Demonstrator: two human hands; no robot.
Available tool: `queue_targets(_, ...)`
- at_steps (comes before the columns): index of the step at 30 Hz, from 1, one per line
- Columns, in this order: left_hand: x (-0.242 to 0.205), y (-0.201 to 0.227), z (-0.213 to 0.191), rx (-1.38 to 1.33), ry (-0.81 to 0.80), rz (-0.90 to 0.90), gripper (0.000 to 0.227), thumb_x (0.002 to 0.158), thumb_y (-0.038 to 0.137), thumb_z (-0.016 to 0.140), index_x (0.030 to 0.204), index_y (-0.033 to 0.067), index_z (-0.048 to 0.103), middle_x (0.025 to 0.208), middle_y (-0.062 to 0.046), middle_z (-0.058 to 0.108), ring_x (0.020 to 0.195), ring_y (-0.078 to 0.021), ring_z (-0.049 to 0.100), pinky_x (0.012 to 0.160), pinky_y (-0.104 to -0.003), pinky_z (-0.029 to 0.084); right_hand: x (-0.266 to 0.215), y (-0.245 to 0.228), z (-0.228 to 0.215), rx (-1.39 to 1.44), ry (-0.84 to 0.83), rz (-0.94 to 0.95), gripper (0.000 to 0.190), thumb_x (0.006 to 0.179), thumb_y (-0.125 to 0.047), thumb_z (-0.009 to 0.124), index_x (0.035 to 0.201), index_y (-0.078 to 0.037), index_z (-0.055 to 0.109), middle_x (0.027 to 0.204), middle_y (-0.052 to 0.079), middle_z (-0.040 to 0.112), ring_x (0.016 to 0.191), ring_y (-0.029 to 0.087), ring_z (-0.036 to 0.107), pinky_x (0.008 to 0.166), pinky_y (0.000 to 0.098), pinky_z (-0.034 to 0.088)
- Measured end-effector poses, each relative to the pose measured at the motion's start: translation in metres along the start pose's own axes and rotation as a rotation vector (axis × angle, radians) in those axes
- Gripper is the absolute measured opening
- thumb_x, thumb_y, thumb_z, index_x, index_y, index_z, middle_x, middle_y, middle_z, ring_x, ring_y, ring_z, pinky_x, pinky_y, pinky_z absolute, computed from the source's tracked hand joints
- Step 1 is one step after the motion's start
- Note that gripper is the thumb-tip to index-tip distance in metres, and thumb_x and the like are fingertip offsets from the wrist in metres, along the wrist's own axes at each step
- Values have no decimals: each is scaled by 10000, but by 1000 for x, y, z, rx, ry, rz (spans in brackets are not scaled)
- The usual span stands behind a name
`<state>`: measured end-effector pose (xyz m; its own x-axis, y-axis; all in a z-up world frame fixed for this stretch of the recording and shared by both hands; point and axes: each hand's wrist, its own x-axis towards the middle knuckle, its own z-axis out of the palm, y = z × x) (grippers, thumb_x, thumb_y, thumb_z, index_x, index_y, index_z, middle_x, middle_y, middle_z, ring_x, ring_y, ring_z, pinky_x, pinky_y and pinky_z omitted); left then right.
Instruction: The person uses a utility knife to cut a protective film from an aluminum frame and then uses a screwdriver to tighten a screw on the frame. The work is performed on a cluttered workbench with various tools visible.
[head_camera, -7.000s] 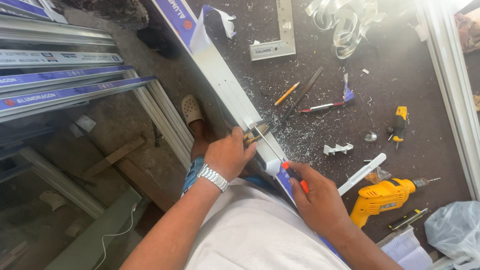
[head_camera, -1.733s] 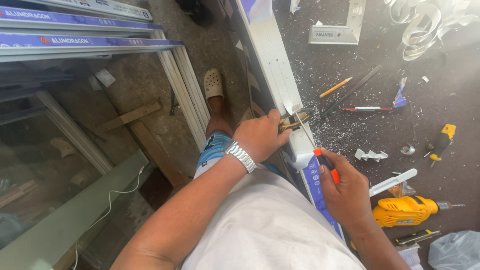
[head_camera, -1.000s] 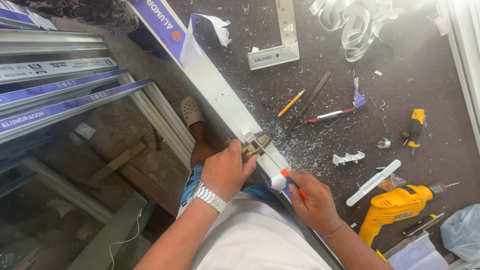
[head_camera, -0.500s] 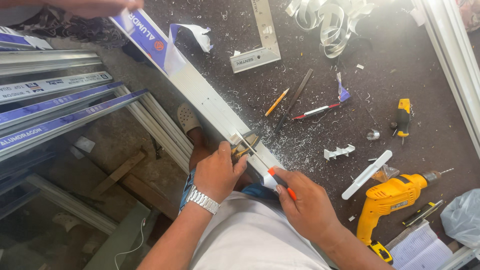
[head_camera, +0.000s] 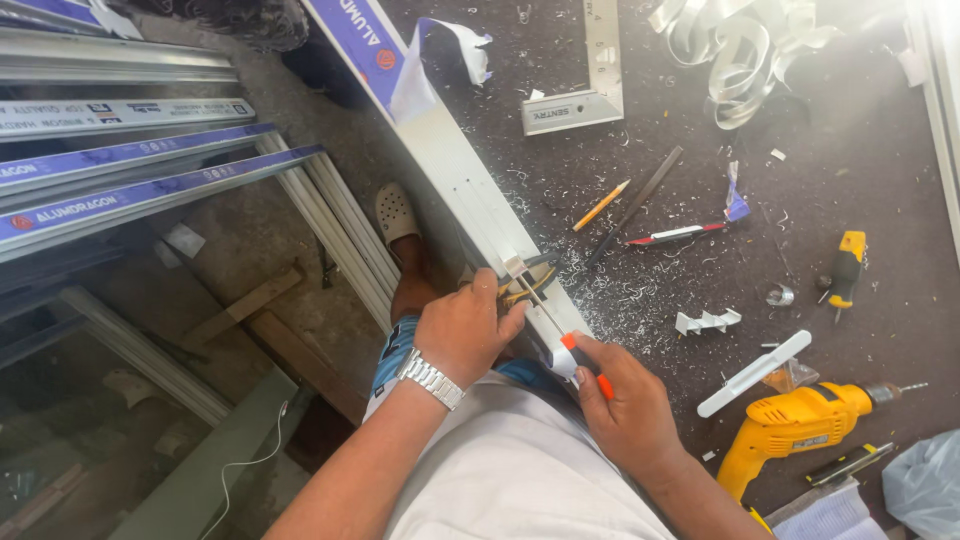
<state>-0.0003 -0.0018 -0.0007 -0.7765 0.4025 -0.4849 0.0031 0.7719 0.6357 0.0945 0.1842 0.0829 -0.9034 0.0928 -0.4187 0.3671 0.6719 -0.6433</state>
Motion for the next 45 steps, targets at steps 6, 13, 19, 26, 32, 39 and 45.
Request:
queue_targets(6,0,-2,3,8,4,8,454,909,470,675,968,37,554,734,-188,706,683,-375,715,593,-483,570,2,36,20,3,26,-80,352,909,-54,634,1261,-54,649,920,139,687,750,303,708,666,390,558)
queue_targets(13,-2,3,-2,-20,-32,-11,438,927,464,664,936,38,559,761,-190,716,725,-384,722,630,-488,575,-4,16,10,-7,18,-10,329,912,-56,642,1240,-49,652,969,163,703,823,334,721,732,393,567)
queue_targets(19,-1,4,-4,-45,-6,-53,438,901,442,683,958,28,550,751,-196,712,717,-387,717,626,-493,570,0,-23,-18,-32,-12,60,322,911,-104,635,1226,-41,661,1149,188,730,1028,373,720,850,404,565)
queue_targets(26,1,2,0,14,51,8,427,902,429,691,945,28,548,726,-179,706,675,-386,704,574,-499,555,15,-37,-25,-14,-54,117,332,910,-122,641,1234,-53,656,1076,167,725,927,375,715,784,423,568)
queue_targets(32,3,1,3,49,50,13,423,903,427,695,937,34,545,715,-168,704,655,-377,702,548,-489,552,13,-23,-14,-13,-38,116,335,903,-97,637,1237,-64,655,962,140,696,780,348,711,675,414,568)
queue_targets(39,3,-1,5,38,40,12,416,901,422,696,936,40,534,702,-159,701,640,-377,703,544,-494,552,10,17,11,29,39,-47,356,899,-64,636,1254,-49,650,881,141,660,653,308,688,598,401,547)
queue_targets(45,5,1,2,45,11,7,420,906,434,688,940,45,531,704,-160,706,647,-373,707,554,-492,559,11,15,14,-19,47,-31,365,891,-60,645,1256,-51,664,866,140,663,657,299,693,609,398,548)
